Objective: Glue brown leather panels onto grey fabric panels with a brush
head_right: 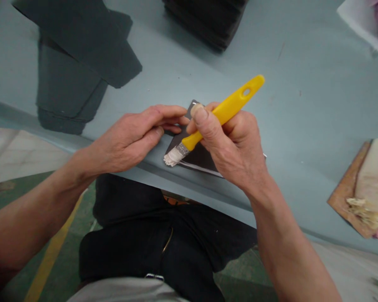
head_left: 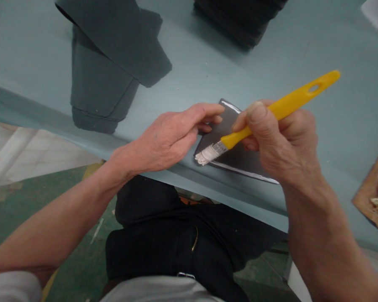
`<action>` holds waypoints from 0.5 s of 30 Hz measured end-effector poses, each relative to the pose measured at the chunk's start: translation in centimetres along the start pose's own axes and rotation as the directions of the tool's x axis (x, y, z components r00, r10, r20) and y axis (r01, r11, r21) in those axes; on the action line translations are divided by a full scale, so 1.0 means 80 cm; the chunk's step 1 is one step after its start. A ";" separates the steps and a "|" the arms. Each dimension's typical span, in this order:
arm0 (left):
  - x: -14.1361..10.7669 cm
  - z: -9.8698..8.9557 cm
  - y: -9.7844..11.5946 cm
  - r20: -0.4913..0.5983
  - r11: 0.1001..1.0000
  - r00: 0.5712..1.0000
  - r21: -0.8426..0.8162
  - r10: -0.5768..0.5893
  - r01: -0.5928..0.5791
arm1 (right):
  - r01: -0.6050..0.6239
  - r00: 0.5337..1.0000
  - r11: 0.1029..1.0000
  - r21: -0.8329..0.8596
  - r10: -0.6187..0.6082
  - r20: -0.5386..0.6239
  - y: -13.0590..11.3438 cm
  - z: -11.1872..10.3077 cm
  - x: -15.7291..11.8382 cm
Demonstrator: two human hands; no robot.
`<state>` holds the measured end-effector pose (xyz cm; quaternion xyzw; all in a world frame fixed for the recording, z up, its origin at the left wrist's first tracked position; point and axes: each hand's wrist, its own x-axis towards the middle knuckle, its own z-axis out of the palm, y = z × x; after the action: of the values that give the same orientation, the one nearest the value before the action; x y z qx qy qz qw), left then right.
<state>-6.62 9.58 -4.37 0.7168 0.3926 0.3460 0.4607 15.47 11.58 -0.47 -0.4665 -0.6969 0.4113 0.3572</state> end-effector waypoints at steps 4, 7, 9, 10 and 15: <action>0.003 -0.003 0.002 0.008 0.994 0.999 -0.096 -0.043 0.043 | 0.016 1.000 1.000 0.006 -0.016 0.027 0.001 0.004 0.003; 0.005 -0.004 0.006 -0.008 0.984 0.997 -0.164 -0.078 0.076 | 0.030 1.000 0.999 0.023 -0.030 0.007 0.002 0.009 0.003; 0.005 -0.004 0.009 -0.025 0.972 0.994 -0.212 -0.104 0.097 | 0.036 0.999 0.998 0.046 -0.035 -0.015 0.002 0.014 0.002; 0.005 -0.005 0.010 -0.035 0.966 0.992 -0.235 -0.117 0.106 | 0.036 0.999 0.998 0.055 -0.035 -0.030 0.003 0.016 0.002; 0.004 -0.009 0.004 -0.018 0.962 0.995 -0.257 -0.100 0.092 | 0.041 0.992 0.992 0.122 -0.026 -0.121 0.004 0.020 -0.005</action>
<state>-7.03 10.05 -3.77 0.6259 0.3861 0.3820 0.5597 14.29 10.86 -1.45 -0.4553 -0.6551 0.4193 0.4333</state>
